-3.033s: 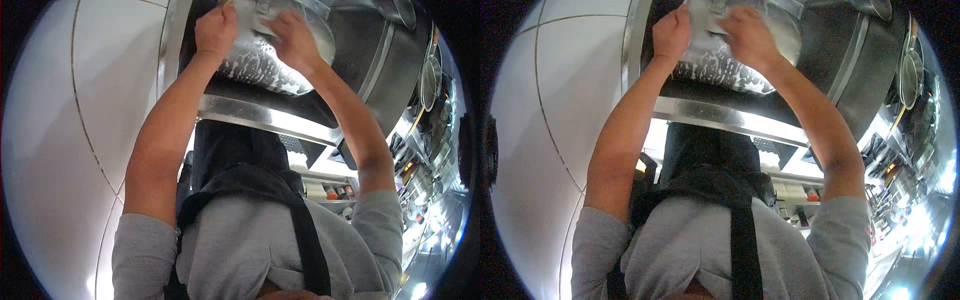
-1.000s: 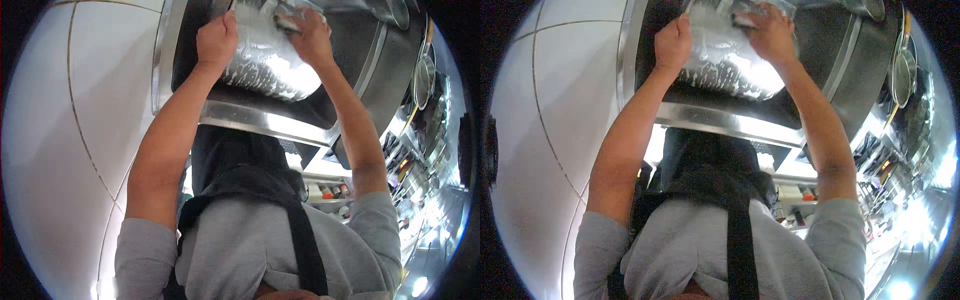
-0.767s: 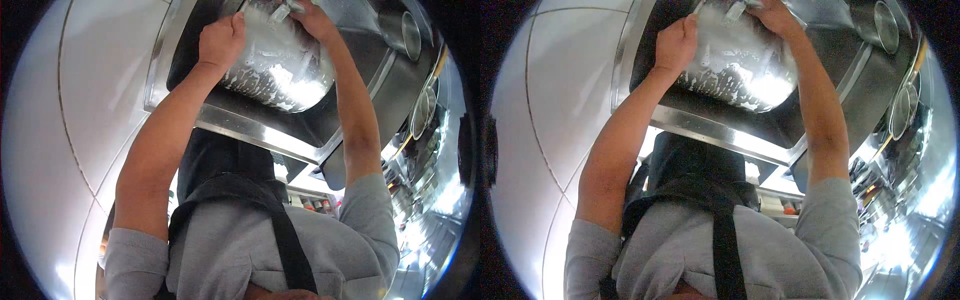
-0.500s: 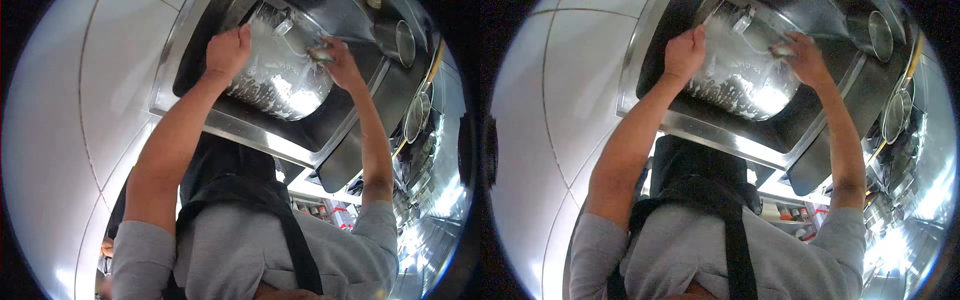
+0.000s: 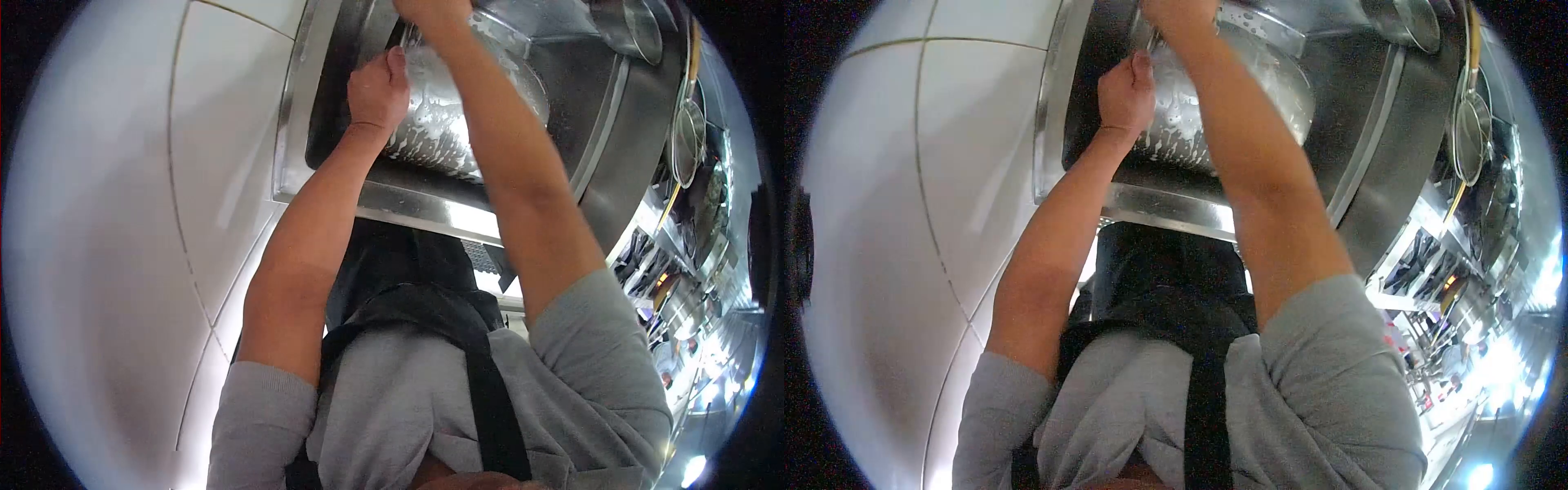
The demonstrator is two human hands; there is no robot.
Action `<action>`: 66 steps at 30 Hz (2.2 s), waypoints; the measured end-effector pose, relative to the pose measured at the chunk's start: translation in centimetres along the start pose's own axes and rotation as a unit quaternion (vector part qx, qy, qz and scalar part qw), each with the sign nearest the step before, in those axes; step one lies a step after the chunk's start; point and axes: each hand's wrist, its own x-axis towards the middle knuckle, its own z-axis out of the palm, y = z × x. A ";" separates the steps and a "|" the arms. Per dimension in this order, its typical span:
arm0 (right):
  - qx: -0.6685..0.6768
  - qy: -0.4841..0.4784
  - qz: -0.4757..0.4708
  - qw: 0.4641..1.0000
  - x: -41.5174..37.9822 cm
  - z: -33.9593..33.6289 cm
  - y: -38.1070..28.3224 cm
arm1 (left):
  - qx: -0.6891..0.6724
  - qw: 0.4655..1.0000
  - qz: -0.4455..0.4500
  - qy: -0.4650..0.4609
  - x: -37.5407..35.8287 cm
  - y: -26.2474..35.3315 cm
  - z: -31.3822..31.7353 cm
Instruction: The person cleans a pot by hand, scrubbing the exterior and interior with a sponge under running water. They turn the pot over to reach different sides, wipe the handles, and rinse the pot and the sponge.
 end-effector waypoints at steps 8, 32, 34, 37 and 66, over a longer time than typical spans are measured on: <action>0.104 -0.028 0.065 0.992 -16.7 -2.5 3.0 | -0.016 0.999 0.017 -0.046 0.2 -1.8 1.3; 0.217 -0.089 -0.245 0.941 -4.0 3.0 17.2 | 0.048 0.999 -0.004 -0.008 -0.4 0.3 0.3; 0.247 -0.123 -0.230 0.933 -4.3 2.9 16.8 | 0.062 0.998 -0.027 -0.003 -0.6 0.3 -0.2; 0.186 -0.143 -0.264 0.935 -5.8 -0.3 18.0 | 0.071 0.997 -0.025 -0.002 -0.4 0.5 0.1; 0.164 -0.123 0.267 0.942 -11.3 -2.8 16.7 | 0.079 0.991 -0.051 -0.091 3.5 1.4 1.1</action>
